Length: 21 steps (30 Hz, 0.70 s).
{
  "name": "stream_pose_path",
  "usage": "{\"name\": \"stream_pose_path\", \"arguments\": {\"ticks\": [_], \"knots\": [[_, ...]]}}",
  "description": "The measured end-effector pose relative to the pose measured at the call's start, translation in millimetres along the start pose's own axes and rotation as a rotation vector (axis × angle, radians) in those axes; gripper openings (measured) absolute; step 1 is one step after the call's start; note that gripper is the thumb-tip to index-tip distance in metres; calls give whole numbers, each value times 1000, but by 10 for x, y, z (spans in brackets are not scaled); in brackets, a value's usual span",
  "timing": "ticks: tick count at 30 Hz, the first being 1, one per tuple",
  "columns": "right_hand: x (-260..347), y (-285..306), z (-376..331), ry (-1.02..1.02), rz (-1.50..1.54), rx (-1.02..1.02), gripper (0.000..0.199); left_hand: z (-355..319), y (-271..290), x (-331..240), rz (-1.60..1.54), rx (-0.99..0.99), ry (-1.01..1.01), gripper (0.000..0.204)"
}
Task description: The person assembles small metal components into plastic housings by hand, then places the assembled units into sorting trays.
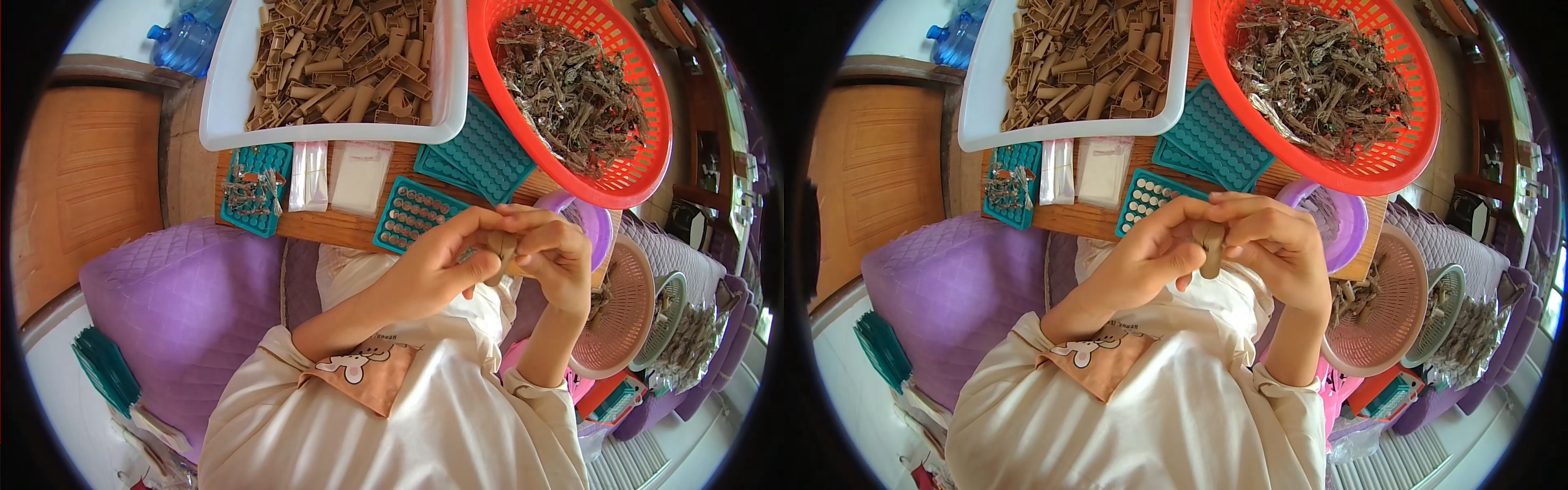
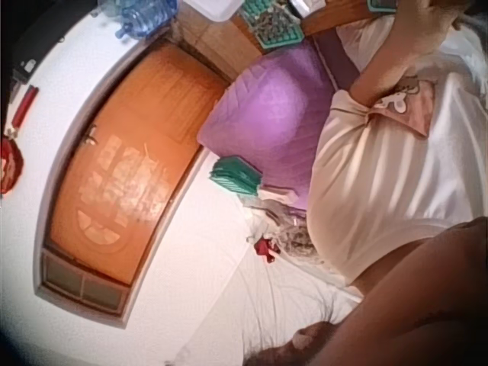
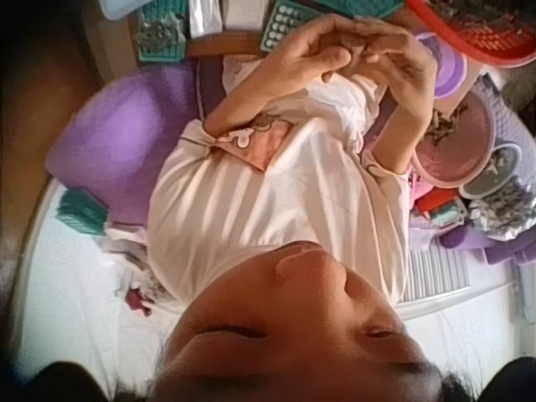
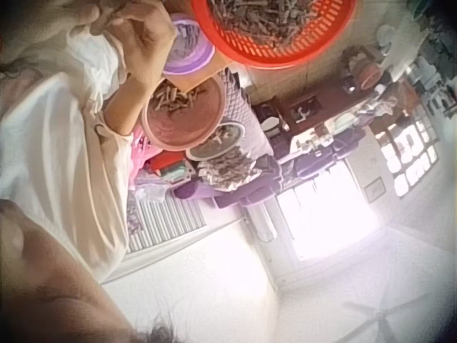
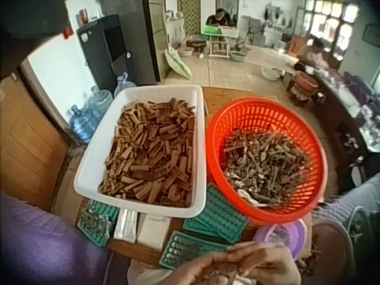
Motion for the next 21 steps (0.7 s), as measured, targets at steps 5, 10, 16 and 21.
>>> {"name": "stream_pose_path", "arguments": {"ticks": [5,10,16,21], "knots": [[108,20,-220,-380,28,-559,27,-64,-43,-187,416,-164,-212,31],[222,-214,-429,-601,177,-228,60,-65,-76,-161,1032,-215,-879,31],[214,-390,-328,-590,602,-322,52,-20,-126,-177,1297,-119,-1300,26],[373,-330,-268,-564,669,-453,42,-13,-171,-228,1460,-8,-1403,26]]}}
Point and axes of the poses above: each hand's wrist, its own z-axis towards the middle knuckle, its own y-axis out of the back of the hand, x = y × z, the point moved 2 cm from there along z, towards the middle knuckle, and after that the axes turned 1 degree about y, right-handed, at the moved point
